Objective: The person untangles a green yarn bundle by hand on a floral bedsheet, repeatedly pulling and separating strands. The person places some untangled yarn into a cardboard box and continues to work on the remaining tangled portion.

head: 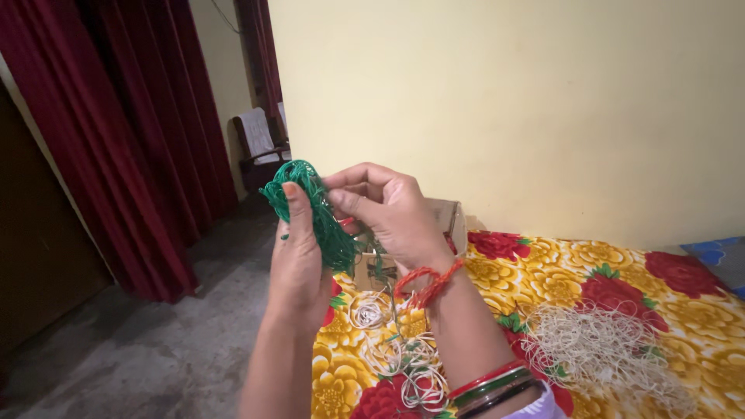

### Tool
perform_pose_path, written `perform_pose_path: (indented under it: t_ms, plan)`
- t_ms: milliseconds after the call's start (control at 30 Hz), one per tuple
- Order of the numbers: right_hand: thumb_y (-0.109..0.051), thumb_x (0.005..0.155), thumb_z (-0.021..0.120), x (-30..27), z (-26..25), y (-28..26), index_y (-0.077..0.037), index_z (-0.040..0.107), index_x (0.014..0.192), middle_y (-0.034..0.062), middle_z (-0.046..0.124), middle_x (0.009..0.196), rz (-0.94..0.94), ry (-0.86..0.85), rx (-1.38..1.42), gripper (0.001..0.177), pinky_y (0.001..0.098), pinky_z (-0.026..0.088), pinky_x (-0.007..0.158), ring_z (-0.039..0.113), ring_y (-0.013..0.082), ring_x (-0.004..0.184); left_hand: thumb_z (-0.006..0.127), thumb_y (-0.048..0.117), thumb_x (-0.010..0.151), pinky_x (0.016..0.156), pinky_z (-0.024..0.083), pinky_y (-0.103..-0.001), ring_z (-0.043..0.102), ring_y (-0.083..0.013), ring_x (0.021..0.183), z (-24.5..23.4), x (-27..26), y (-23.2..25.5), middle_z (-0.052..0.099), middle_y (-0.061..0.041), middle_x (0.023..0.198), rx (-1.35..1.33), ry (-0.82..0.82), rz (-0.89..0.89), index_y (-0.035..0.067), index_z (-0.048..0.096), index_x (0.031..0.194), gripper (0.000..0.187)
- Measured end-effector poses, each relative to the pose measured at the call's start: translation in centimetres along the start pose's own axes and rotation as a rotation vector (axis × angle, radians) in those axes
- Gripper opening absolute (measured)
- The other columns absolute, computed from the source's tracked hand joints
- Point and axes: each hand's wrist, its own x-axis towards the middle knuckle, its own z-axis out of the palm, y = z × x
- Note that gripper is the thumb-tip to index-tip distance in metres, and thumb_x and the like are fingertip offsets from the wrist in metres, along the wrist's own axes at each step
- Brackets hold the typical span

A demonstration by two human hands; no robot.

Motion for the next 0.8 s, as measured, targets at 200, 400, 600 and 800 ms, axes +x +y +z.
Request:
perform_pose_path:
  t_ms: [200, 400, 600, 800]
  plan:
    - [-0.007, 0.095, 0.071, -0.2, 0.5, 1.1, -0.001, 0.074, 0.103, 0.0039, 0.075, 0.097, -0.045, -0.017, -0.118, 0.011, 0.0243, 0.057, 0.076, 0.068, 0.0074, 0.085, 0.071, 0.044, 0.087, 0.086, 0.055, -0.033, 0.063, -0.0114, 0.099, 0.7, -0.1, -0.1, 0.068, -0.001, 0.112, 0.119, 0.113, -0.027, 0.014, 0.067, 0.125, 0.049]
    - [-0.012, 0.096, 0.071, -0.7, 1.3, 1.2, 0.003, 0.065, 0.110, 0.0065, 0.072, 0.119, -0.058, -0.159, -0.063, 0.021, 0.0310, 0.056, 0.096, 0.067, 0.0122, 0.106, 0.067, 0.049, 0.090, 0.086, 0.058, -0.038, 0.070, -0.0172, 0.096, 0.4, 0.2, 0.0, 0.072, -0.007, 0.106, 0.001, 0.289, 0.016, 0.004, 0.069, 0.111, 0.050]
    - [-0.029, 0.101, 0.059, -1.7, 2.6, 0.5, -0.005, 0.049, 0.135, 0.0100, 0.064, 0.125, 0.115, -0.297, -0.286, 0.043, 0.0334, 0.050, 0.094, 0.059, 0.0139, 0.113, 0.049, 0.066, 0.089, 0.085, 0.057, -0.039, 0.067, -0.0185, 0.094, 0.0, -0.4, 0.4, 0.067, -0.004, 0.102, -0.056, 0.348, 0.079, 0.007, 0.065, 0.112, 0.066]
    - [-0.025, 0.105, 0.055, -1.4, 2.5, 0.7, -0.001, 0.054, 0.131, 0.0094, 0.068, 0.117, -0.054, -0.404, -0.372, 0.036, 0.0313, 0.052, 0.097, 0.062, 0.0123, 0.112, 0.045, 0.068, 0.090, 0.099, 0.049, -0.035, 0.060, -0.0162, 0.110, -0.6, -0.5, 0.7, 0.067, -0.002, 0.109, 0.001, 0.230, 0.092, 0.005, 0.066, 0.126, 0.076]
